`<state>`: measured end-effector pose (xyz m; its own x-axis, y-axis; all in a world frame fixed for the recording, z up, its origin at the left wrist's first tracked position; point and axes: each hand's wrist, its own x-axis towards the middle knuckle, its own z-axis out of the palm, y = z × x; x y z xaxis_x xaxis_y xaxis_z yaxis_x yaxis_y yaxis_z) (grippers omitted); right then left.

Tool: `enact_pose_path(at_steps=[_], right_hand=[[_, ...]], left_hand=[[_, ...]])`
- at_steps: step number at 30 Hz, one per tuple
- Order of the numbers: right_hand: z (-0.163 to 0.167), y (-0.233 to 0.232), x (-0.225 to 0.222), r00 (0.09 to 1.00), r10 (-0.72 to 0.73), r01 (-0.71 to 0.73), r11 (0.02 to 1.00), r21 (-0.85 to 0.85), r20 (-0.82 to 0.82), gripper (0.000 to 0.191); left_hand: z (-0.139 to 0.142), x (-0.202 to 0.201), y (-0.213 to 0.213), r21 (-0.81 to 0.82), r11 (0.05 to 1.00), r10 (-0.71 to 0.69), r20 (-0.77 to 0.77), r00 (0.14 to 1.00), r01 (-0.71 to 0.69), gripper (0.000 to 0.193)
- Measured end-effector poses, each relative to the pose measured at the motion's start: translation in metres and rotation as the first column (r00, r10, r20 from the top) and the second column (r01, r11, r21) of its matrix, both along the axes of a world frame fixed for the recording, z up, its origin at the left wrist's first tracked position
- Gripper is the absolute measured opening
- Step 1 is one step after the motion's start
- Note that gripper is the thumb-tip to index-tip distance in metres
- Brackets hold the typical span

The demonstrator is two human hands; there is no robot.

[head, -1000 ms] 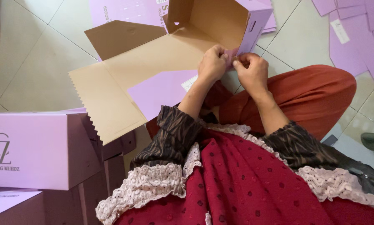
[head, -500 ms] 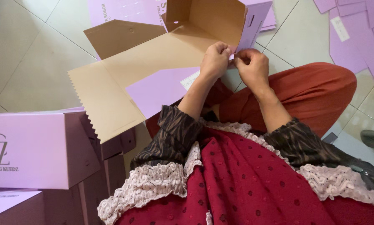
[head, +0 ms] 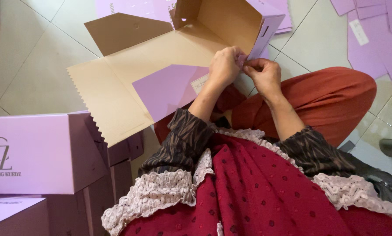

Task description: The person sits on the floor and folds flat pre-cut pink cardboard sheets into shoe boxes, creasing the sides, tucking tabs, and fitting the lid over the base, placing finished boxes on a stack beside them.

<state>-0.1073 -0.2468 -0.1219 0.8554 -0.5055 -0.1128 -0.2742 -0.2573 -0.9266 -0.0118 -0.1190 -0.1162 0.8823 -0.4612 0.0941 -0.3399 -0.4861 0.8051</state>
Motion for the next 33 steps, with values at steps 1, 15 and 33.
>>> enact_pose_path(at_steps=[1,15,33], right_hand=[[0.000,-0.001,0.000,1.000,0.019,-0.019,1.000,0.004,0.002,0.015],[0.023,0.005,-0.005,0.998,0.028,-0.037,0.989,0.144,0.063,0.022],[0.047,-0.014,0.032,0.752,0.543,-0.340,-0.166,-0.926,-0.373,0.010]], left_hand=[[0.000,0.000,0.000,0.005,1.000,0.018,0.006,1.000,-0.018,0.010],[-0.015,-0.001,-0.002,-0.052,0.988,-0.141,0.104,0.985,0.147,0.021],[-0.021,-0.037,0.014,0.109,0.989,0.055,0.375,0.925,-0.103,0.049]])
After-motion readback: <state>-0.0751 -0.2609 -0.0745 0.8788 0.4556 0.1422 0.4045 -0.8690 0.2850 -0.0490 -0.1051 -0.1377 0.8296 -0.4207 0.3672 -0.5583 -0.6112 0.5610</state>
